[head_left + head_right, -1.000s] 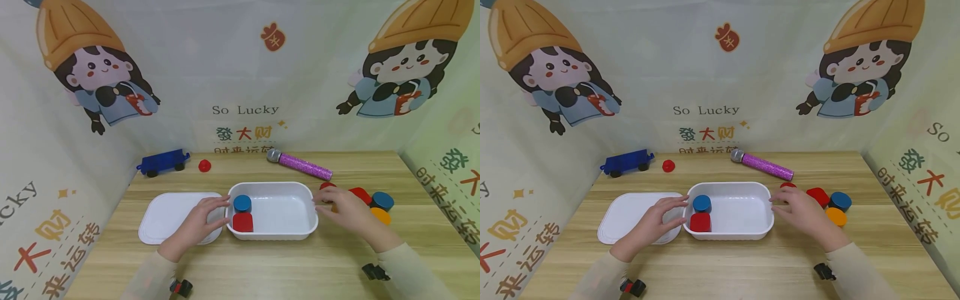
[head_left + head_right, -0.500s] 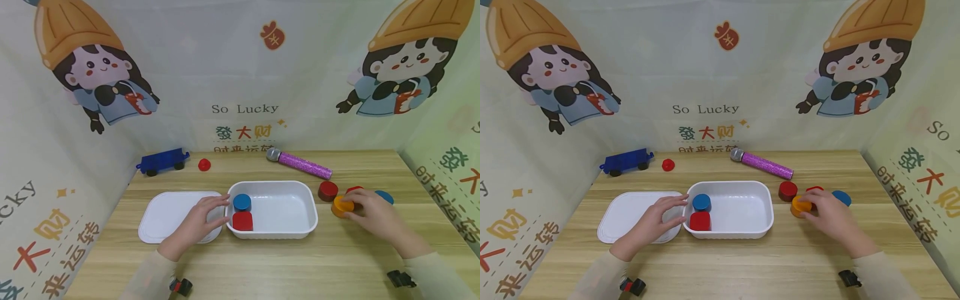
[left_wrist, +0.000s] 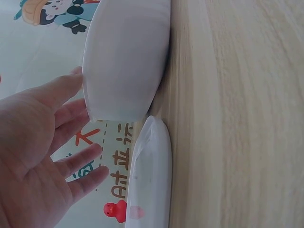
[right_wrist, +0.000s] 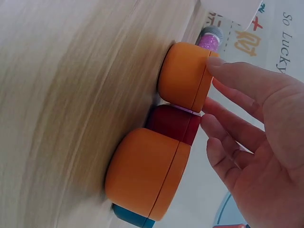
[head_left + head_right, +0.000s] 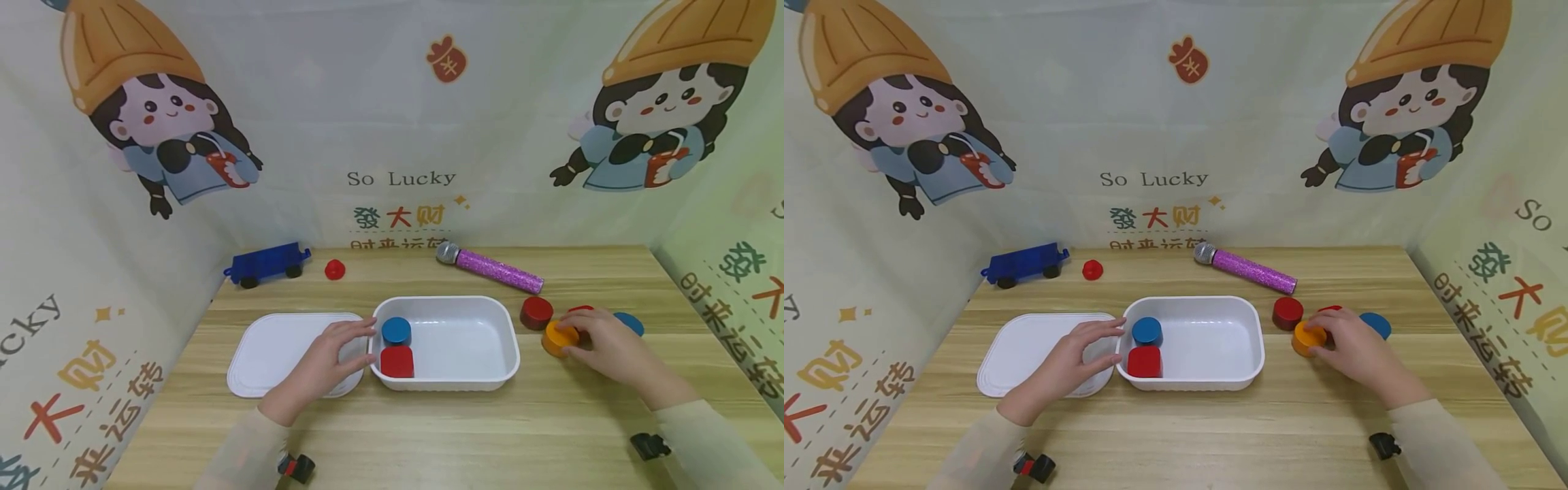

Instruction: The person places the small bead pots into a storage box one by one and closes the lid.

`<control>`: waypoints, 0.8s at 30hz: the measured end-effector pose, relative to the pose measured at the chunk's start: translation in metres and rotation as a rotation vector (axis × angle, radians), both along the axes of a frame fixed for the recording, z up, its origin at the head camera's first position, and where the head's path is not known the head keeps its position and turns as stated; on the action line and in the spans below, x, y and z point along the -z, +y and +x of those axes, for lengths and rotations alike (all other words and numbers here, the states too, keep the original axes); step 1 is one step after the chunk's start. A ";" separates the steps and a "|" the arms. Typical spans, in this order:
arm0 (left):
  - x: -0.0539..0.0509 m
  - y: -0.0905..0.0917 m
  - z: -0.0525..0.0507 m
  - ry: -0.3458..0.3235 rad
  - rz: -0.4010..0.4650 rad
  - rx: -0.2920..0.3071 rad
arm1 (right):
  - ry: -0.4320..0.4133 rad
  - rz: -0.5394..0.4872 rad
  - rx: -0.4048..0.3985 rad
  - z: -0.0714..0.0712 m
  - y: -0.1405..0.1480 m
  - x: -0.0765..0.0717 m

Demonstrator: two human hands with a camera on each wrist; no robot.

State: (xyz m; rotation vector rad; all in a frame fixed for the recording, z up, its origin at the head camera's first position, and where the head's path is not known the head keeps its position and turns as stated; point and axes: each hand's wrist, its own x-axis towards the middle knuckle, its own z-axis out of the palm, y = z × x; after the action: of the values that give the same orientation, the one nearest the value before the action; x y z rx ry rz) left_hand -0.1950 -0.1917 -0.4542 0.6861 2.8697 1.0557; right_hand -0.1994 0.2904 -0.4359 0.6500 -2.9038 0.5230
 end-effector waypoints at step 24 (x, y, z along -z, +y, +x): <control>0.002 0.000 0.000 0.017 0.003 0.003 | 0.003 -0.089 0.029 0.012 -0.051 -0.042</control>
State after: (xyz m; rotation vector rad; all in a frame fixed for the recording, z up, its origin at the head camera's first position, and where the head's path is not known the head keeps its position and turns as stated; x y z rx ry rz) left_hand -0.1952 -0.1916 -0.4561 0.7036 2.8807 1.0595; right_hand -0.1872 0.2398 -0.3934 0.5949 -2.8637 0.6436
